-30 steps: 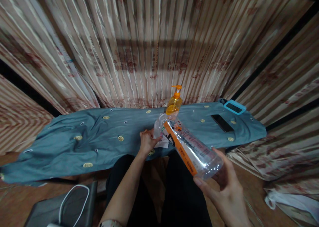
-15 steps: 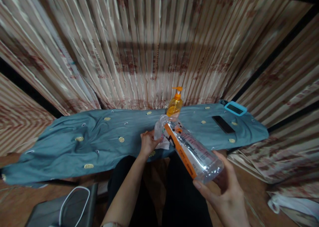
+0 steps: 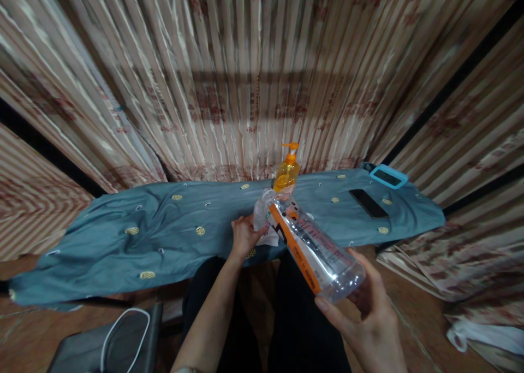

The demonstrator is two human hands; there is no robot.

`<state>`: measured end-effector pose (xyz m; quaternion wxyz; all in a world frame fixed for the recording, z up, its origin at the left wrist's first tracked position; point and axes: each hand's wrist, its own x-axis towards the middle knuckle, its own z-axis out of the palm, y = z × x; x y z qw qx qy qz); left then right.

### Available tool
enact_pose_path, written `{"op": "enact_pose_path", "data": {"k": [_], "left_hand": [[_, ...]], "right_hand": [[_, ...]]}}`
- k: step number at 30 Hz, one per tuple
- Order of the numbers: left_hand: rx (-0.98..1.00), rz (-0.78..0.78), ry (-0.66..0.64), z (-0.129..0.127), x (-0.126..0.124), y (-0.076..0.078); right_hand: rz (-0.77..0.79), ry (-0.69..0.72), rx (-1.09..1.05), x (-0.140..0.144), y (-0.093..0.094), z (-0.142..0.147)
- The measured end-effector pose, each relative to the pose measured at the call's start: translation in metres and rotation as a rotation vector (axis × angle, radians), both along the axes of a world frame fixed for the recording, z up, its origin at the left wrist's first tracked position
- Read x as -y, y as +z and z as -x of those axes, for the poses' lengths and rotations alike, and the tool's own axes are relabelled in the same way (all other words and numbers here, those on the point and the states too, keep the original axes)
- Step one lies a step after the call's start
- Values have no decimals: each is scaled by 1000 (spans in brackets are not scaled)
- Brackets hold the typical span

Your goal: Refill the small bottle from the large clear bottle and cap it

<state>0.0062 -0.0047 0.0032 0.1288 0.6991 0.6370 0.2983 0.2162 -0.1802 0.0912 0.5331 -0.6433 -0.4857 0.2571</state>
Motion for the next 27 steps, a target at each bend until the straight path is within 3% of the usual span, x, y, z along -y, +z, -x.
{"op": "enact_pose_path", "data": {"k": [5,11,17,27], "left_hand": [[0,-19,24,-1,0,-4],[24,-26,19,-1,1,-5],[9,2,48,-4,1,-3],[-13,11,58,-1,-1,-9]], "right_hand": [[-1,30,31,1,-5,-1],[13,-42,-27,3,-1,9],[-11,14,30,2,-11,1],[27,-57,-44,5,4,19]]}}
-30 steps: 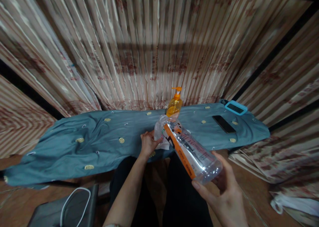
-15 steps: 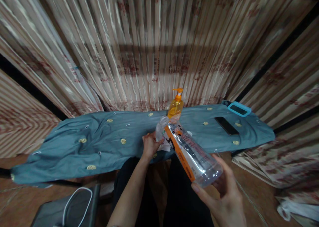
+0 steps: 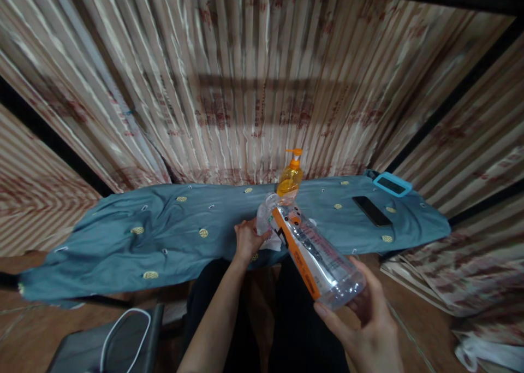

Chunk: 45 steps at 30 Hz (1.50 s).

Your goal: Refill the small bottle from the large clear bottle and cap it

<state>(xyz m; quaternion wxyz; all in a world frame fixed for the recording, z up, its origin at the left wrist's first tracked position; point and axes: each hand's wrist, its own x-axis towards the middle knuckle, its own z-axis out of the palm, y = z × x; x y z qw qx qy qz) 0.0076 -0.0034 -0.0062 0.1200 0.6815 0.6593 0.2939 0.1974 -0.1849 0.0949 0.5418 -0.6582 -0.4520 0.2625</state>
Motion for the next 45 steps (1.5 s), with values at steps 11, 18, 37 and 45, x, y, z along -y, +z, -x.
{"op": "enact_pose_path", "data": {"k": [11,18,37,45], "left_hand": [[6,27,-5,-1,1,2],[24,24,-5,-1,1,3],[-2,-7,-21,1,-1,-2],[-27,28,-19,1,0,2]], "right_hand": [[3,-18,-17,0,-6,-1],[17,-23,6,-1,-6,-2],[-58,-15,134,-1,-13,-10],[-77,4,179,-3,-20,-17]]}}
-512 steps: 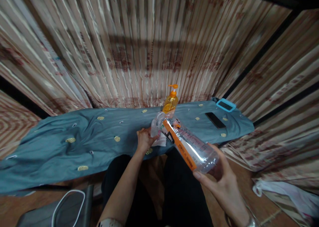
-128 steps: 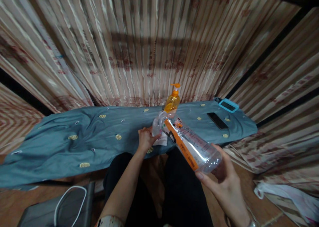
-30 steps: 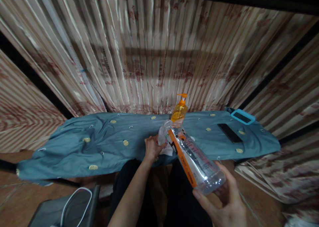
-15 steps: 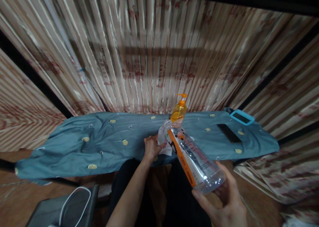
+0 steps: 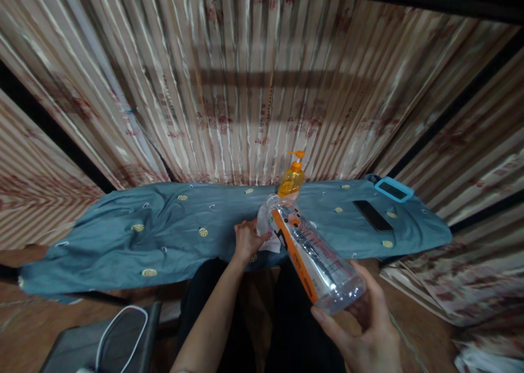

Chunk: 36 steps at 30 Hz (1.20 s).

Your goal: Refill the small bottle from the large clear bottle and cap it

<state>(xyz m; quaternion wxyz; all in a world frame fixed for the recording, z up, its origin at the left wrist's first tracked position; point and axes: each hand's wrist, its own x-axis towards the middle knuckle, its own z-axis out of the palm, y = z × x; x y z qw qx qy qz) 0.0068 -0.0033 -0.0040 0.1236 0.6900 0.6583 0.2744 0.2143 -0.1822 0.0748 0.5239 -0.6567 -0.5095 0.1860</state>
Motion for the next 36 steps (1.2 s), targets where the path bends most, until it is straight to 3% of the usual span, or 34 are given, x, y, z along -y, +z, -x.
{"op": "enact_pose_path", "data": {"k": [7,19,36], "left_hand": [[17,-13,-10,0,-1,-1],[-21,-19,-2,1,-1,0],[-5,0,-1,-1,0,6]], "right_hand": [[7,63,18,2,2,-4],[31,45,-20,0,19,7],[46,43,7,0,23,9]]}}
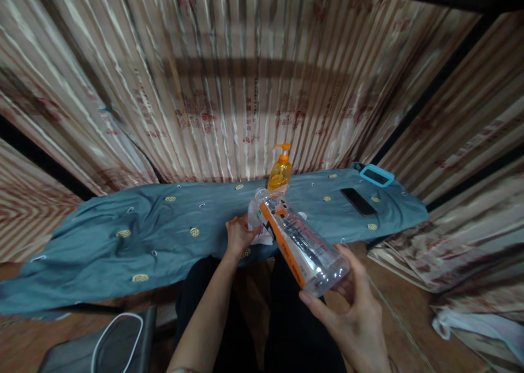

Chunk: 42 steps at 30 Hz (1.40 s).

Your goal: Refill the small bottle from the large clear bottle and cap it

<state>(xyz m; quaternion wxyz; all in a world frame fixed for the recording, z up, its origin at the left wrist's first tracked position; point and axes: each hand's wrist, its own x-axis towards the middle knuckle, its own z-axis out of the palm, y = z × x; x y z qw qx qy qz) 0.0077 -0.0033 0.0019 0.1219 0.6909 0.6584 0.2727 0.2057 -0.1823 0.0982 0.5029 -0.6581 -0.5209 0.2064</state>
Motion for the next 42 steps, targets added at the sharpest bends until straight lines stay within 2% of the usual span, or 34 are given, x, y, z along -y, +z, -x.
{"op": "enact_pose_path", "data": {"k": [10,21,28,42], "left_hand": [[1,-15,-10,1,1,1],[-20,-17,-1,1,0,-2],[-10,0,-4,0,2,0],[1,2,-2,0,2,1]], "right_hand": [[2,2,9,2,3,0],[19,-2,15,1,-2,-2],[-11,-22,33,1,3,1],[-33,-28,44,1,0,1]]}}
